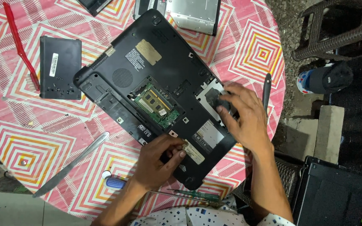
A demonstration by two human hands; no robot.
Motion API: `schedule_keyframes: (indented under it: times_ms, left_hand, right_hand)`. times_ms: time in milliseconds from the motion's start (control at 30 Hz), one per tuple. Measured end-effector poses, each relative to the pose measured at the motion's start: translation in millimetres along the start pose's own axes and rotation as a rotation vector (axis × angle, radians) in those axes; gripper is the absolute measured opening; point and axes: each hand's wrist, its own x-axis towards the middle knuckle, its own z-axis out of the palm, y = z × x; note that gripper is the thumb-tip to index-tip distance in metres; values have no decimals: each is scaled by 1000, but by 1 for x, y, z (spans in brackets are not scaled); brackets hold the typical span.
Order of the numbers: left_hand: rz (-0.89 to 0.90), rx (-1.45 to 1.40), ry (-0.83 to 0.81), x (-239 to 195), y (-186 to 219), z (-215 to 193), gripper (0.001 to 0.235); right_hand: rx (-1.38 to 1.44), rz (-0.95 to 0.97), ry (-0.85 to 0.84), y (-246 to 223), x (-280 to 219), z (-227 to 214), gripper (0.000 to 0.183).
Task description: The person assembles a laptop by first connecting internal cables on the motherboard using a screwdriver. They then attach the keyboard assembly to the main body, press it into place, and flip the laptop over. Finally, they insert the battery into the bottom compartment and secure it.
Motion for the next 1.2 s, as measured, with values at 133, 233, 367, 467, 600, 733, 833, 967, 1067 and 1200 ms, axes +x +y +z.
schedule_keyframes:
  times_ms: [133, 233, 367, 467, 600, 733, 833, 967, 1067, 1200]
  left_hand:
    - [24, 37, -9, 0, -2, 1, 19]
    - [13, 41, 10, 1, 0, 1, 19]
    - [1, 4, 5, -1, -1, 0, 21]
    - [15, -1, 10, -1, 0, 1, 22]
    - [6, -1, 5, 1, 4, -1, 21]
    - [16, -22, -1, 3, 5, -1, 19]
    - [27, 5, 0, 0, -2, 2, 18]
    - [21, 40, -4, 0, -2, 1, 21]
    - [-1, 20, -5, 0, 0, 0, 21]
    - [6, 9, -8, 1, 1, 0, 22]
  right_hand:
    - [-36, -35, -24, 1, 21, 2, 29]
    - [-127, -56, -139, 8, 34, 7, 37]
    - [-57, -85, -110, 16, 40, 12, 22]
    - [-37, -83, -88, 18, 42, 15, 19]
    - [75, -170, -59, 28, 41, 17, 19]
    - [99, -242, -83, 36, 52, 8, 12]
    - [94, -216, -190, 37, 61, 5, 15]
    - [103, -225, -226, 36, 72, 8, 13]
    - [151, -232, -272, 40, 79, 7, 17]
    - [207, -35, -540, 32, 91, -18, 11]
